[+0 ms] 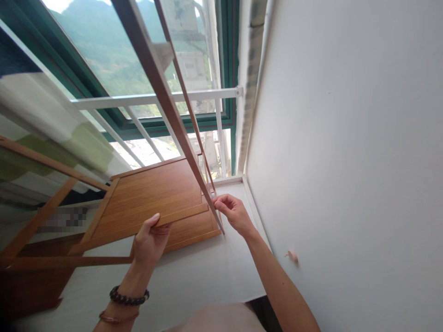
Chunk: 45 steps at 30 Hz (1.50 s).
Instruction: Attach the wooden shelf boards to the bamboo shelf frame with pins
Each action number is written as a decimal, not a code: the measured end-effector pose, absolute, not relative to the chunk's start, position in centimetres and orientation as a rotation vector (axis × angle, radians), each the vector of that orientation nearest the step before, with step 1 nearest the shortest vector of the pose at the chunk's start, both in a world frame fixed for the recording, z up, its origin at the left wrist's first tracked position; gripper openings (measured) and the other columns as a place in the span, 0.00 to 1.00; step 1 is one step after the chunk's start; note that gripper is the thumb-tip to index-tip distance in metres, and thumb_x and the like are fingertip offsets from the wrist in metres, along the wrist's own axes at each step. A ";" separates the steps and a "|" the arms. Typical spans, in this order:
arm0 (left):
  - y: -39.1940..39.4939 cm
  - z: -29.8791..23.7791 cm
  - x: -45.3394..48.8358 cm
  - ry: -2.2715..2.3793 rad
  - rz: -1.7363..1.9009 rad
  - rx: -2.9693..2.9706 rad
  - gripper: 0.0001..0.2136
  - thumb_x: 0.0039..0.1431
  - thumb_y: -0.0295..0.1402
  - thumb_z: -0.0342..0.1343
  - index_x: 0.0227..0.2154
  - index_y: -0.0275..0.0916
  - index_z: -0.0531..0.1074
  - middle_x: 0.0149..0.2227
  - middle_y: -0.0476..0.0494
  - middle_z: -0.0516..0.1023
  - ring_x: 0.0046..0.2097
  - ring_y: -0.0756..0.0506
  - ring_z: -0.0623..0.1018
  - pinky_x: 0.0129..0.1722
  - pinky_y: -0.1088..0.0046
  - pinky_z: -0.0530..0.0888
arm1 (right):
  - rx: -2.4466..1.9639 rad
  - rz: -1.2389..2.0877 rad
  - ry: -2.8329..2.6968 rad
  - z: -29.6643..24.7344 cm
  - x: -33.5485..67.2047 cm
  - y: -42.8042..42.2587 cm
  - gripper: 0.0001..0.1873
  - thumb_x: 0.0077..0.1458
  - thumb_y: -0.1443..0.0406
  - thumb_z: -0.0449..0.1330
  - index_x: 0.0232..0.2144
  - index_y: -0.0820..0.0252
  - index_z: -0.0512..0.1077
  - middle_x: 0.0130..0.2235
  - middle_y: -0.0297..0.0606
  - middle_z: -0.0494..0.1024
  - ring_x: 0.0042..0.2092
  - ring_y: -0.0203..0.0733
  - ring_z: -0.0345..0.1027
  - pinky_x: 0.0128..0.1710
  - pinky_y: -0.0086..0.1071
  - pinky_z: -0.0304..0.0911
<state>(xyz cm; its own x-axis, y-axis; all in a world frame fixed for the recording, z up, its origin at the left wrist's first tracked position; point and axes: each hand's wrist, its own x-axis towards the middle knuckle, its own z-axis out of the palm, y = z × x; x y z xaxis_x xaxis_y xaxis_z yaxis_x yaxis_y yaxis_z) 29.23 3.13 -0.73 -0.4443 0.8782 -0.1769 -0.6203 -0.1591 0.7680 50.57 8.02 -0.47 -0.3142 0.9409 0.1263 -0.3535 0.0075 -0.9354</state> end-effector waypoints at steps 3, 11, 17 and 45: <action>3.1 -0.6 29.4 1.023 1.810 0.400 0.03 0.42 0.28 0.59 0.23 0.36 0.71 0.28 0.50 0.75 0.36 0.51 0.73 0.38 0.77 0.70 | -0.703 1.560 -1.191 -0.3 50.5 8.1 0.08 0.48 0.61 0.61 0.24 0.60 0.68 0.33 0.33 0.73 0.36 0.34 0.64 0.41 0.30 0.59; 3.1 0.1 29.8 1.091 1.878 0.479 0.07 0.41 0.28 0.60 0.28 0.39 0.71 0.31 0.51 0.75 0.42 0.49 0.73 0.42 0.74 0.69 | -0.738 1.572 -1.089 -0.8 50.3 8.1 0.08 0.45 0.61 0.63 0.24 0.59 0.69 0.31 0.32 0.74 0.34 0.34 0.66 0.41 0.32 0.61; 2.8 0.1 29.9 1.085 1.873 0.522 0.08 0.43 0.28 0.58 0.30 0.39 0.72 0.32 0.50 0.75 0.43 0.47 0.73 0.44 0.70 0.69 | -0.719 1.561 -1.136 -1.0 51.3 7.6 0.07 0.46 0.61 0.62 0.28 0.59 0.72 0.39 0.38 0.75 0.39 0.39 0.69 0.45 0.40 0.63; 2.7 1.0 30.0 1.117 1.951 0.610 0.08 0.45 0.27 0.59 0.31 0.41 0.72 0.33 0.51 0.73 0.46 0.48 0.72 0.50 0.70 0.67 | -0.911 1.124 -1.833 2.1 52.0 7.7 0.15 0.59 0.57 0.44 0.29 0.58 0.65 0.33 0.37 0.69 0.36 0.38 0.64 0.38 0.34 0.61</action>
